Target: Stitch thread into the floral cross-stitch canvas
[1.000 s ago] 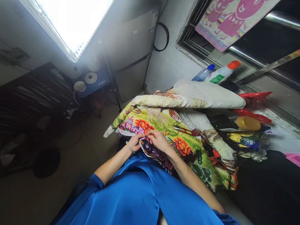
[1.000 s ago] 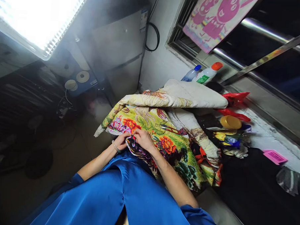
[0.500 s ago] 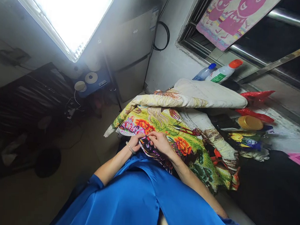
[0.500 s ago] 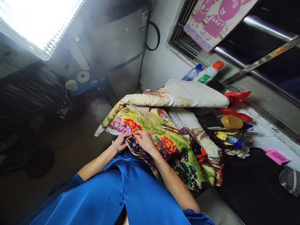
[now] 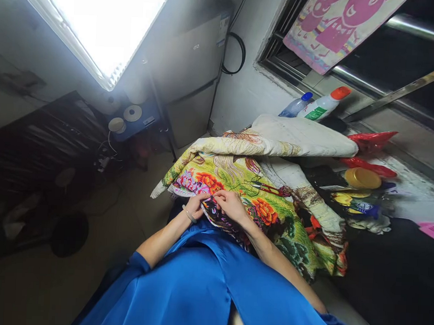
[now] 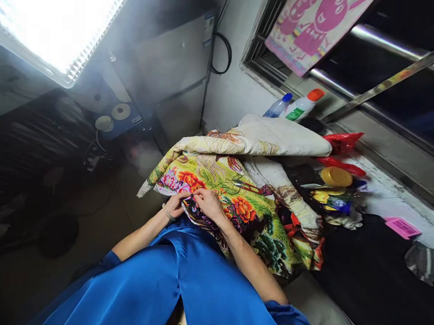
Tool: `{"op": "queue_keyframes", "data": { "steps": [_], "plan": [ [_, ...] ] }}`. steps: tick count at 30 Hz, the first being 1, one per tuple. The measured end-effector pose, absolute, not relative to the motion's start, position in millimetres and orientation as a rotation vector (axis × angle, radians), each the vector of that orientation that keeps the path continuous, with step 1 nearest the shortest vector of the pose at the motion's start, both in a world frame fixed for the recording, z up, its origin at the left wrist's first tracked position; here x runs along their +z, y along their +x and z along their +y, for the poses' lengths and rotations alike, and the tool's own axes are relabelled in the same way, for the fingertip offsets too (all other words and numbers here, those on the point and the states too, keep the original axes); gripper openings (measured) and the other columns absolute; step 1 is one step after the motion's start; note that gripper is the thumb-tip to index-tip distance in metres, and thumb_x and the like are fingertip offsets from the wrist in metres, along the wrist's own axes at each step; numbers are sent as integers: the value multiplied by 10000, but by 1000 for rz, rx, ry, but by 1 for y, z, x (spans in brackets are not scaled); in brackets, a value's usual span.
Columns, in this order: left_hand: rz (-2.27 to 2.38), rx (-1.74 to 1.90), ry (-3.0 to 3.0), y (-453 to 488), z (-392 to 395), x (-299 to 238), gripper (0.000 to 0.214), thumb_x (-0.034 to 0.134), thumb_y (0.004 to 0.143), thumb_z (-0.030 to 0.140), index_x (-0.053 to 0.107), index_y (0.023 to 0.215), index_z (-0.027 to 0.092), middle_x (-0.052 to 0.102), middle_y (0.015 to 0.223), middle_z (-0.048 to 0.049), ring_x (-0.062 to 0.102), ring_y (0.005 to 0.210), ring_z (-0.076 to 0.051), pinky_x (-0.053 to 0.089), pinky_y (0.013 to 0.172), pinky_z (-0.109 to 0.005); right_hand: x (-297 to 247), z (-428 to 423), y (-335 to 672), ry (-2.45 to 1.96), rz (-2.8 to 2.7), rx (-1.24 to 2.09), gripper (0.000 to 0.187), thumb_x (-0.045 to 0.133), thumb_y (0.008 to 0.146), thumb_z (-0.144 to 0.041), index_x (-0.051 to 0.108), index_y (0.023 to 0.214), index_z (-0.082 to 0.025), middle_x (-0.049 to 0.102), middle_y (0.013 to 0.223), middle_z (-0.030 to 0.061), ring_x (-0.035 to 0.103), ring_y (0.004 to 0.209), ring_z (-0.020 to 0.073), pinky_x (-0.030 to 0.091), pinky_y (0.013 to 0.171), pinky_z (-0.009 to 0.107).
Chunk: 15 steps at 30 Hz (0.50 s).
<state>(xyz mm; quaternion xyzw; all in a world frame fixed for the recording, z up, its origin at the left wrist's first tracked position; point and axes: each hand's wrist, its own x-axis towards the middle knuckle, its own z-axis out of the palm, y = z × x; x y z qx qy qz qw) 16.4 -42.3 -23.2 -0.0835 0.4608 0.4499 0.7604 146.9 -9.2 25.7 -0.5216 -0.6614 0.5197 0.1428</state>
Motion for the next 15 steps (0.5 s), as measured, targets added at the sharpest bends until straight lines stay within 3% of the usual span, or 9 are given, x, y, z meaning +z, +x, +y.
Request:
{"op": "queue_keyframes", "data": {
  "steps": [9,15],
  "plan": [
    [1006,958,-200,16,-40,-21,155,670,582,40,584,479,119,547,426,-5,592,536,-143,478,706,-285,19,-9,147,-1475,-1837,1575,142,454,775,-260,542,690,-190,517,429,-56,427,310,90,348,378,204],
    [961,919,-200,16,-39,-29,158,640,595,32,571,491,129,541,437,-1,591,549,-144,481,690,-286,16,-10,147,-1438,-1894,1541,138,431,789,-236,503,676,-202,503,418,-67,417,326,88,357,428,212]
  ]
}}
